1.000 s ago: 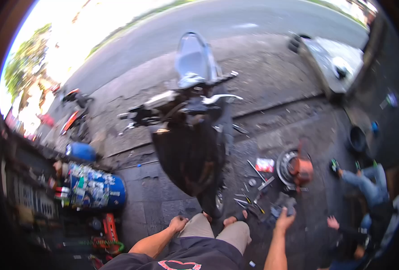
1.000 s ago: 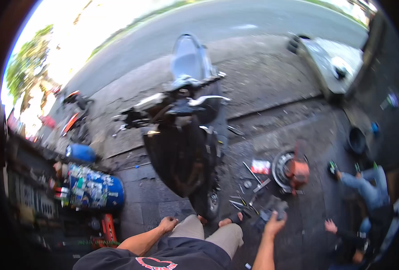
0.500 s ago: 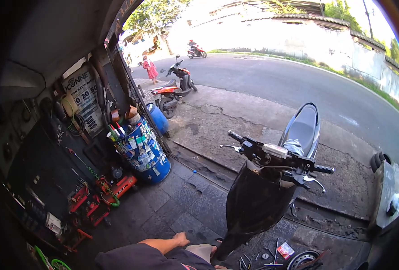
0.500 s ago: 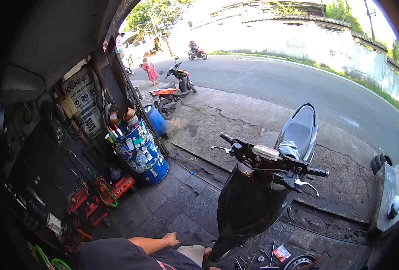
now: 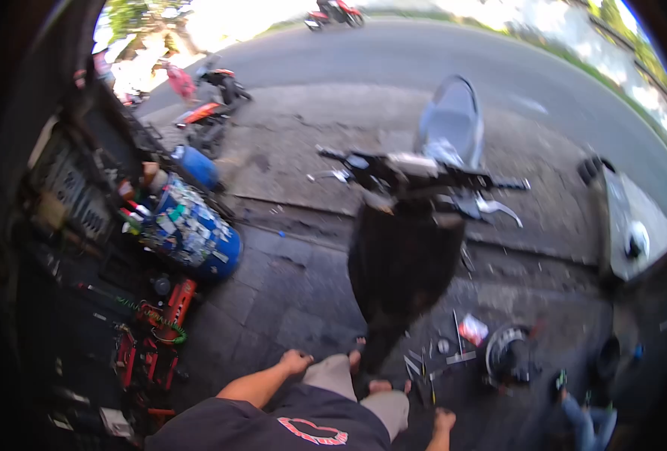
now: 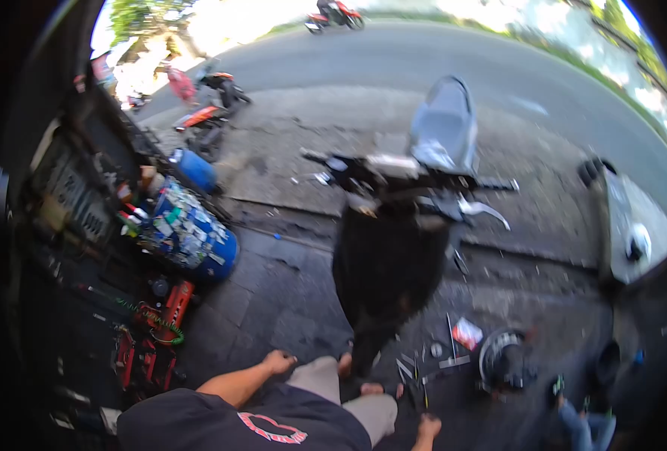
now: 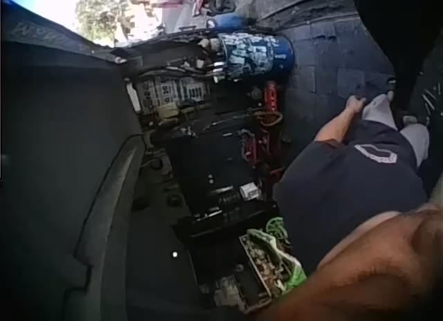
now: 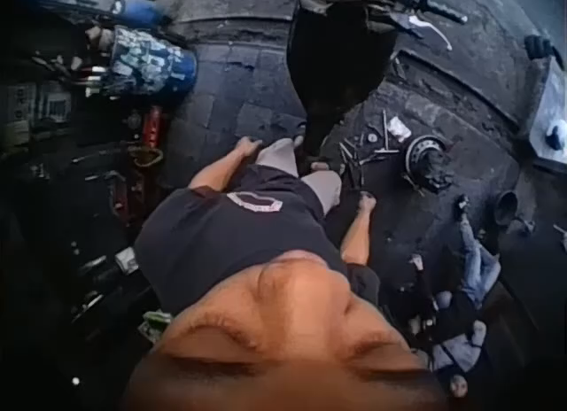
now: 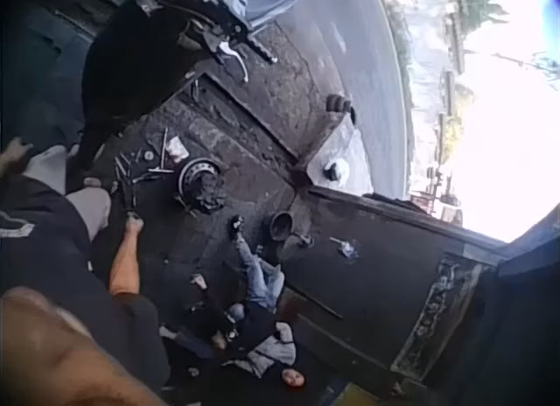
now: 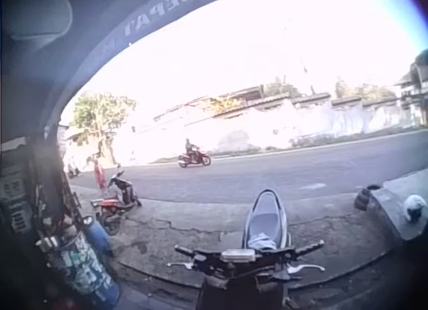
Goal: Cleaning and assembling components of a motorcycle's front wheel and handlebar area.
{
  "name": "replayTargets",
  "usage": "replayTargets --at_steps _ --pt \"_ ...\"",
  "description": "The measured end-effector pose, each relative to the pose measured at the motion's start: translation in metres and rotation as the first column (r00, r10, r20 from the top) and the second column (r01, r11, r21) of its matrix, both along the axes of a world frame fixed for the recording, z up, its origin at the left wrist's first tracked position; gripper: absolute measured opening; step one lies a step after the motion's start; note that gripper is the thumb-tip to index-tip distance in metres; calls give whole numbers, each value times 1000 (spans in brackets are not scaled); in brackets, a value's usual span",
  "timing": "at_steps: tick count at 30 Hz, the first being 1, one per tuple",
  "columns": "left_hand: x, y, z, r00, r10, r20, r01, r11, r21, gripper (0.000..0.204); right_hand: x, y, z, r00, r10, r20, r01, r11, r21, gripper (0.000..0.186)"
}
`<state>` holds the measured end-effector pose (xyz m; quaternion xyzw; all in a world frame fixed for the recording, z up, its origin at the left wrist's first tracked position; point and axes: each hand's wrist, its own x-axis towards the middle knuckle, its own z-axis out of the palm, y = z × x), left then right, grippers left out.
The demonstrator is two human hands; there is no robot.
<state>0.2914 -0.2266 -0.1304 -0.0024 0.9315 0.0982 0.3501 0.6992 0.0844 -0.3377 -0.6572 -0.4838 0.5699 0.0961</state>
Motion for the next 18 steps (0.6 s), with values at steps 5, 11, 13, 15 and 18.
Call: replayTargets --at_steps 5,11,13,15,18 --pt "-5 -28 -17 994 32 103 -48 987 152 44 27 11 36 980 -109 168 129 985 -114 9" --pt "9 -54 -15 978 70 198 -104 980 168 36 48 12 85 965 -211 157 226 970 -84 16" --pt "9 -56 -9 974 -2 227 -29 991 133 38 50 -7 92 964 -225 138 235 971 -55 19" --pt "3 -83 -42 984 -24 177 -17 974 225 43 45 -34 103 961 -257 103 260 965 -25 27" --pt "-2 -85 -56 978 -84 192 22 953 301 50 49 -89 99 935 -266 235 271 962 12 29"
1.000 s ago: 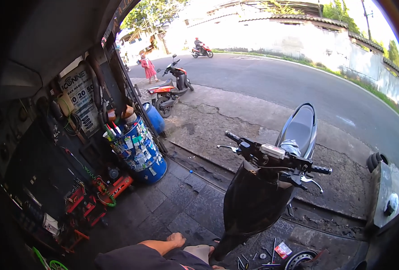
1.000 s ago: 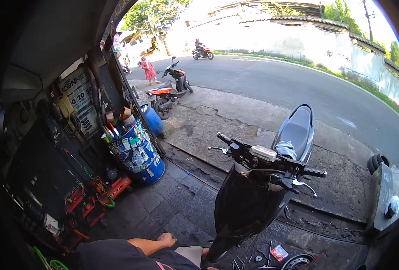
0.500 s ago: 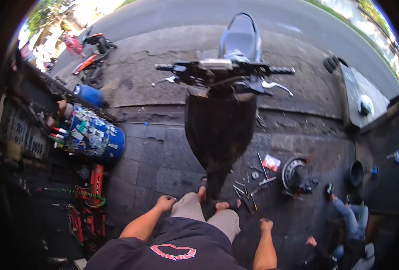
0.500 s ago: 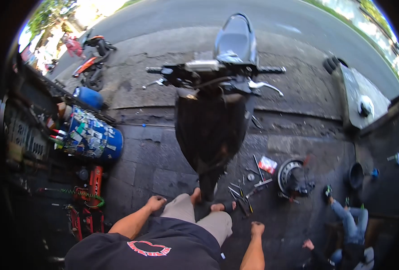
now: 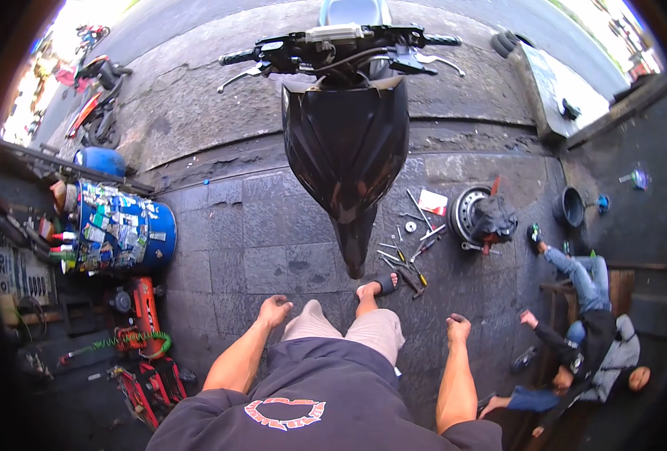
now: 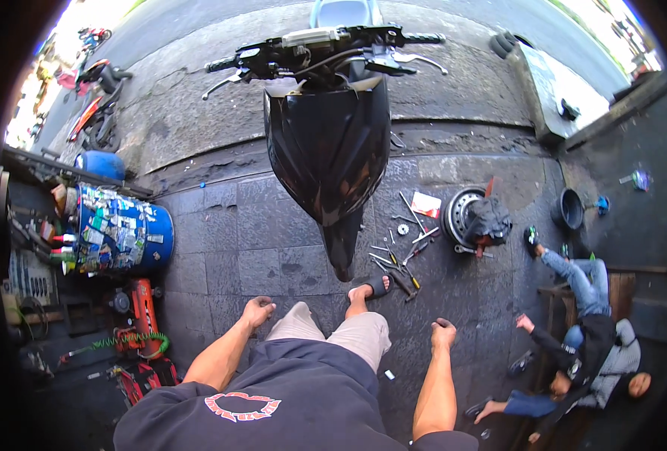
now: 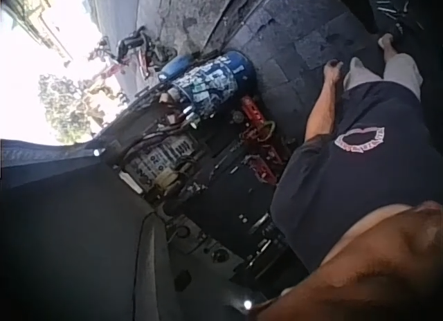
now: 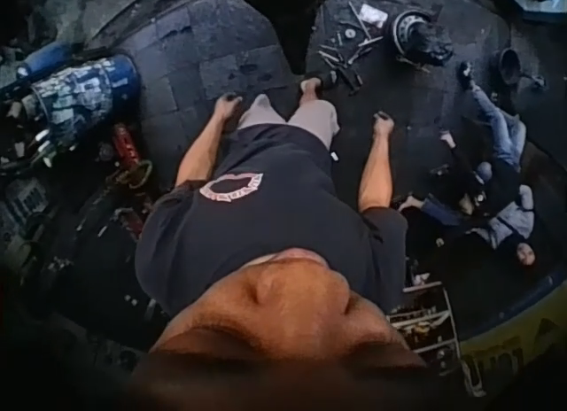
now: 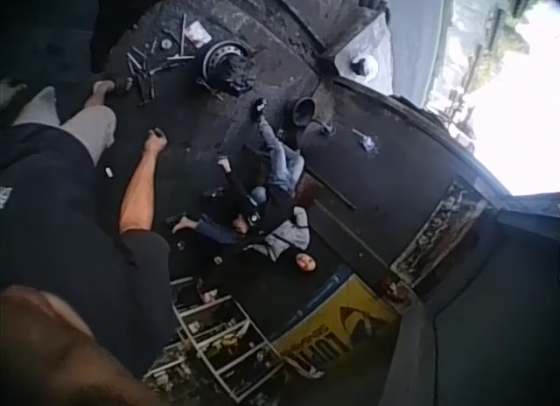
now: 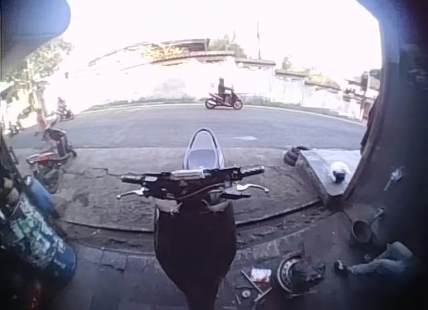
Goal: Cleaning and assembling components of a motorcycle's front wheel and handlebar area.
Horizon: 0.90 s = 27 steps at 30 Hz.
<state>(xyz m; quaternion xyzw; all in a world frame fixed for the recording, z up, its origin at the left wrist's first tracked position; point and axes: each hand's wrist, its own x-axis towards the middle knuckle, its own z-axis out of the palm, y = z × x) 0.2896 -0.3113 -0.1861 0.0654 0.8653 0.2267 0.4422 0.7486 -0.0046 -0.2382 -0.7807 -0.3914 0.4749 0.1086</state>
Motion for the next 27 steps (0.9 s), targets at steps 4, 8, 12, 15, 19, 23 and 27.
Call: replayTargets --at_steps 4,8,12,15,19,23,27 --pt "-23 -39 -23 986 95 138 -115 983 145 54 -3 -86 -14 993 -16 113 28 994 -105 31" --pt "-32 -91 -29 980 159 118 -179 967 183 51 15 -175 -40 989 2 145 1 1000 -16 24" --pt "-33 -213 -21 916 391 91 -399 913 87 32 -17 -237 -14 987 26 158 10 976 -220 22" --pt "-15 -258 -20 881 449 152 -434 893 -122 13 19 -256 -33 983 27 180 9 981 -193 22" --pt "20 -291 2 825 549 130 -511 825 -240 10 1 -226 -11 983 29 179 16 970 -241 18" --pt "45 -201 6 859 490 148 -466 869 -167 13 35 -154 -49 970 115 215 -110 993 -35 16" --pt "66 -106 23 938 308 162 -318 947 38 29 14 -64 -52 978 180 109 -182 983 4 25"
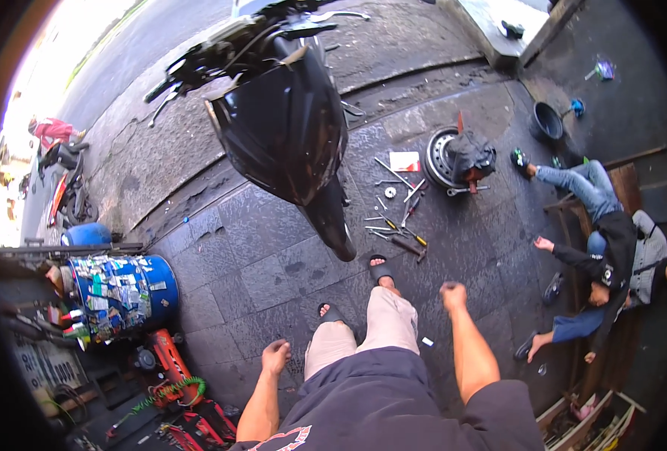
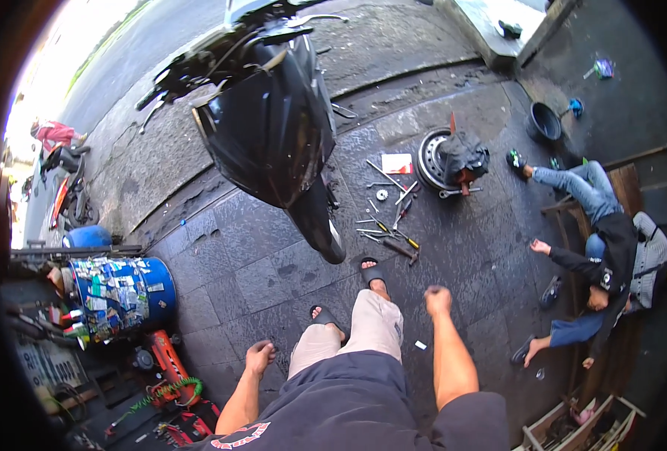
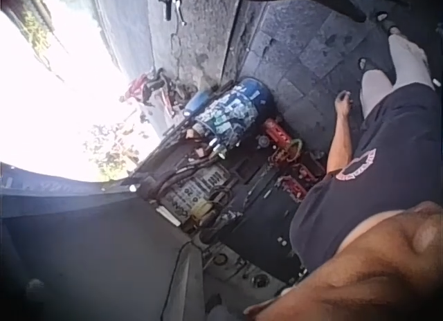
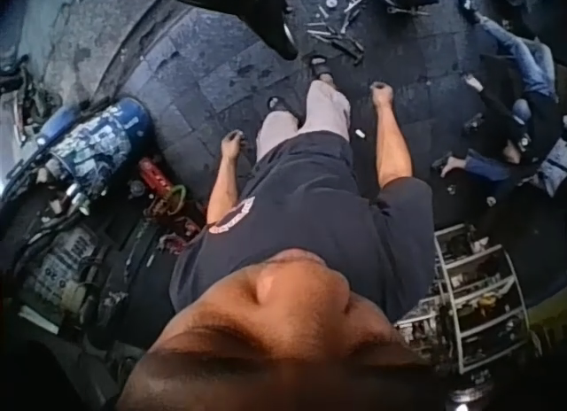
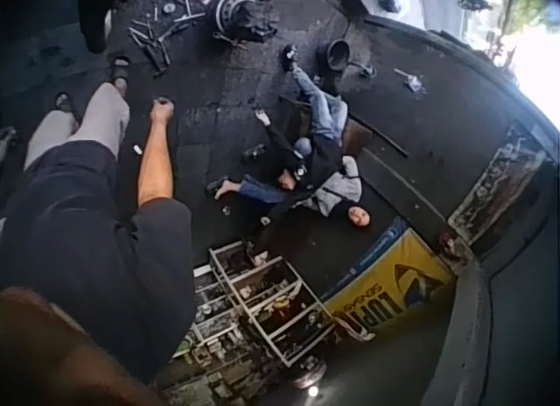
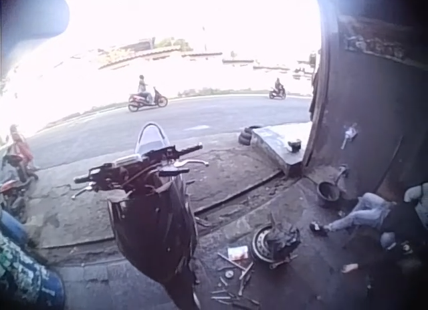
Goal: Cleaning and assembling components of a motorcycle's front wheel and handlebar area.
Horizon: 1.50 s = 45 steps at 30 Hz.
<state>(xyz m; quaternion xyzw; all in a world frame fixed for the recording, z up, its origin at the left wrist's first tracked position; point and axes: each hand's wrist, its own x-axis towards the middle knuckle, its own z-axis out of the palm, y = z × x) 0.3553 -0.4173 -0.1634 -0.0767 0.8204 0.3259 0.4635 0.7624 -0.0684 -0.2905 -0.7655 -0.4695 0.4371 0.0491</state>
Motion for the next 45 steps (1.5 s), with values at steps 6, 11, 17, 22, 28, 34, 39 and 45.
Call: replayTargets --at_steps 6,11,17,22,28,34,39,45 --pt "21 104 -11 986 -56 -155 66 996 60 27 -31 65 -27 998 18 -65 -16 999 44 26" --pt "52 164 -88 958 -285 -42 287 936 203 21 -106 83 -109 997 26 -70 -23 999 39 24" --pt "108 219 -236 959 -256 125 217 941 262 24 -184 89 -297 997 -73 36 76 993 -88 19" --pt "120 256 -342 913 -391 120 355 903 240 25 -245 132 -415 838 -497 -224 412 847 -337 33" --pt "108 269 -402 847 -505 -165 531 823 202 28 -286 155 -498 828 -557 -60 506 789 -348 36" --pt "113 276 -399 789 -519 -329 593 784 185 26 -280 161 -517 863 -504 -28 468 819 -332 31" --pt "131 282 -399 906 -370 -203 417 863 285 22 -255 180 -535 928 -354 112 371 870 -323 33" --pt "141 280 -404 928 -301 -218 347 913 216 23 -258 154 -486 998 -10 -67 4 996 -90 38"
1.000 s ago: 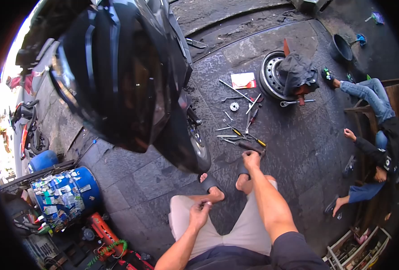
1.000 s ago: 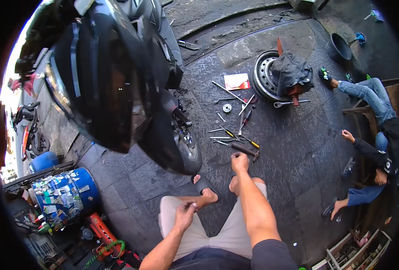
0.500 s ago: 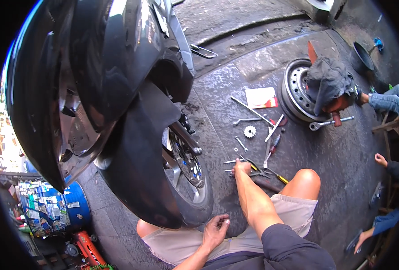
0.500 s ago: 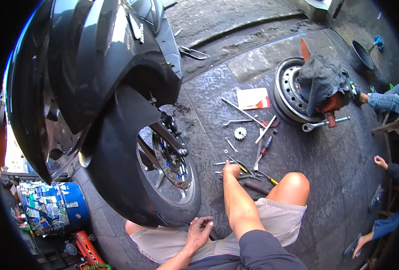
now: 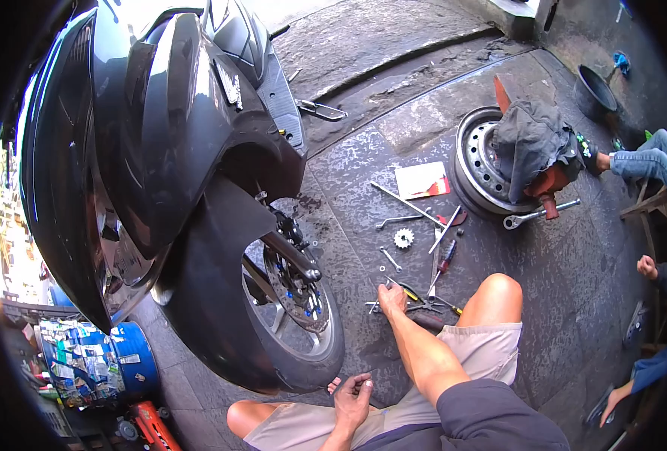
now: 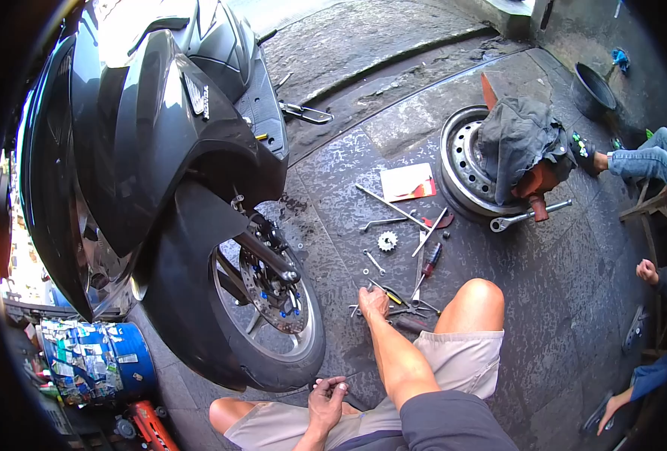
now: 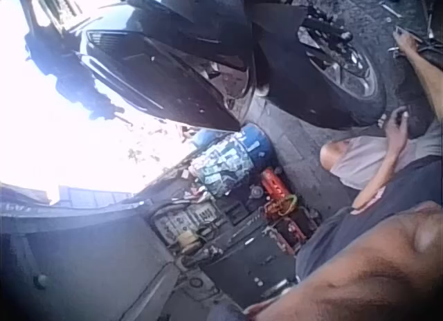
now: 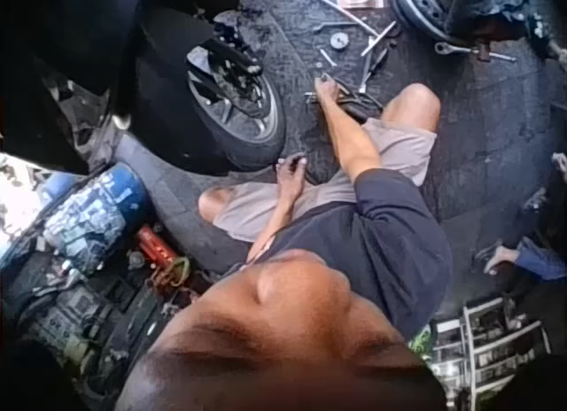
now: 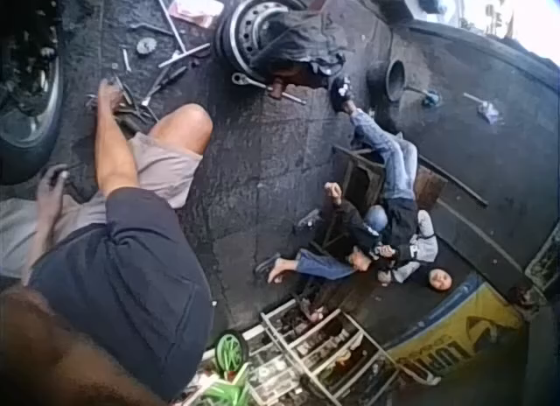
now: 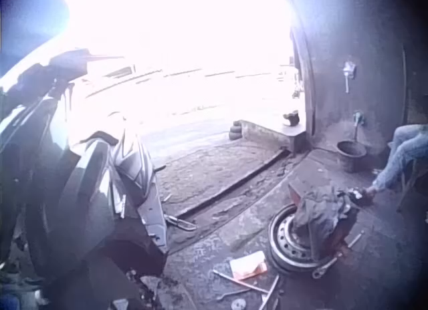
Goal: Cleaning and assembling components of a motorcycle's front wheel and handlebar area.
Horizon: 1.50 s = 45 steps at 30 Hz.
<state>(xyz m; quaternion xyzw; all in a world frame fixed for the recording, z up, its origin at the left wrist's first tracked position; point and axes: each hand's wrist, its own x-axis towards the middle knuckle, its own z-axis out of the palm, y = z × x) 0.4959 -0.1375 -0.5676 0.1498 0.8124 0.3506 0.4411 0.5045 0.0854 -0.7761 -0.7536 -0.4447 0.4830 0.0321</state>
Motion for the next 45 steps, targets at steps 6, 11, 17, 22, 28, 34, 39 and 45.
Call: replayTargets --at_steps 6,11,17,22,28,34,39,45 --pt "5 -35 -28 847 493 -198 -486 870 86 39 -8 53 -14 862 51 -505 153 923 353 26" --pt "-10 10 15 748 557 -362 -465 828 312 96 48 166 -25 999 9 -31 6 889 458 27" --pt "-28 48 55 645 572 -507 -532 812 239 108 32 182 0 981 -4 193 -68 927 368 23" --pt "-49 14 43 667 425 -613 -399 897 188 113 33 191 -5 943 13 332 -170 878 448 28" --pt "-82 -13 37 674 450 -586 -297 891 343 101 55 204 -24 756 321 571 -560 768 311 29" --pt "-93 -21 32 739 476 -477 -313 869 383 104 60 211 -28 710 415 569 -602 777 185 28" --pt "-89 -25 33 715 489 -500 -342 868 361 109 49 185 -4 708 506 492 -601 798 44 25" --pt "-77 -13 40 685 406 -605 -268 913 308 99 44 178 9 814 422 400 -483 873 62 28"
